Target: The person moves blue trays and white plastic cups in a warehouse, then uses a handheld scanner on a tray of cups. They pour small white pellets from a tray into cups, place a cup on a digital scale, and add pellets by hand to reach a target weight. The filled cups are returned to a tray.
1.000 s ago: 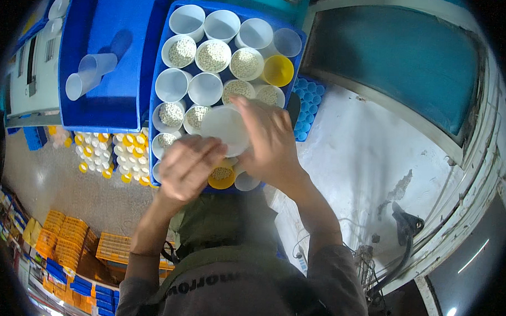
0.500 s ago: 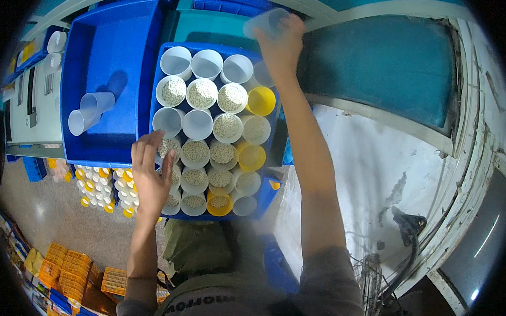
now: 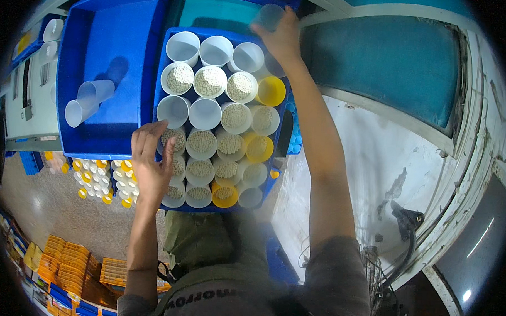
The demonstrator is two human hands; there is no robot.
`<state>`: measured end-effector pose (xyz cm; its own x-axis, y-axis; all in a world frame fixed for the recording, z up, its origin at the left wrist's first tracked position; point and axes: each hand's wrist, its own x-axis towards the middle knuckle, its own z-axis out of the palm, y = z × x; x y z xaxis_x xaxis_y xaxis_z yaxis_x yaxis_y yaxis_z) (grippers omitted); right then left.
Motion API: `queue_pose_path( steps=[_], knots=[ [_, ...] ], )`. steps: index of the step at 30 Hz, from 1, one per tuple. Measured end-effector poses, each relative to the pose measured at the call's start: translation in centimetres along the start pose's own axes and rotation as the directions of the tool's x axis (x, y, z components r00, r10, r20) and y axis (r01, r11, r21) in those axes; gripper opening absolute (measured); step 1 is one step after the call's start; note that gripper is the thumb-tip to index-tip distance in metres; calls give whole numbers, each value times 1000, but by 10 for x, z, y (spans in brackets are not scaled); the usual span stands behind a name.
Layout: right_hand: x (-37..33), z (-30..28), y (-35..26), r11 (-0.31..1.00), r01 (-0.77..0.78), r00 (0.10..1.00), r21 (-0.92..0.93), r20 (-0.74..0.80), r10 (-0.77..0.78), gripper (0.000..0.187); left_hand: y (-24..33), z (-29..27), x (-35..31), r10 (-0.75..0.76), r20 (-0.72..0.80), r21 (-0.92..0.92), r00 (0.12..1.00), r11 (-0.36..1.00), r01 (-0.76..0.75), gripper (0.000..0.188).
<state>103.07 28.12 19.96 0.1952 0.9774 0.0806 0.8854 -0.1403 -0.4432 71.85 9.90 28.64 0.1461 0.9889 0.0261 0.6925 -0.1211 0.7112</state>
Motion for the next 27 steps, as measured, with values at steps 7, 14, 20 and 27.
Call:
queue_pose_path(
  steps=[7, 14, 20, 27],
  knots=[
    [-105, -55, -13, 980, -13, 992, 198, -123, 38, 60, -22, -11, -17, 32, 56, 116, 998, 993, -38, 55],
    [-200, -50, -29, 999, 8, 1000, 48, 15, -9, 52, -28, 17, -17, 58, 293, 168, 954, 980, -111, 85],
    [-204, -37, -31, 988, 103, 995, -111, 26, -101, 49, -34, 18, -17, 154, 235, 103, 960, 978, -182, 81],
    [-203, -38, -34, 989, 102, 995, -102, 7, -102, 45, -34, 21, -16, 165, 206, 103, 965, 977, -189, 78]
  ],
)
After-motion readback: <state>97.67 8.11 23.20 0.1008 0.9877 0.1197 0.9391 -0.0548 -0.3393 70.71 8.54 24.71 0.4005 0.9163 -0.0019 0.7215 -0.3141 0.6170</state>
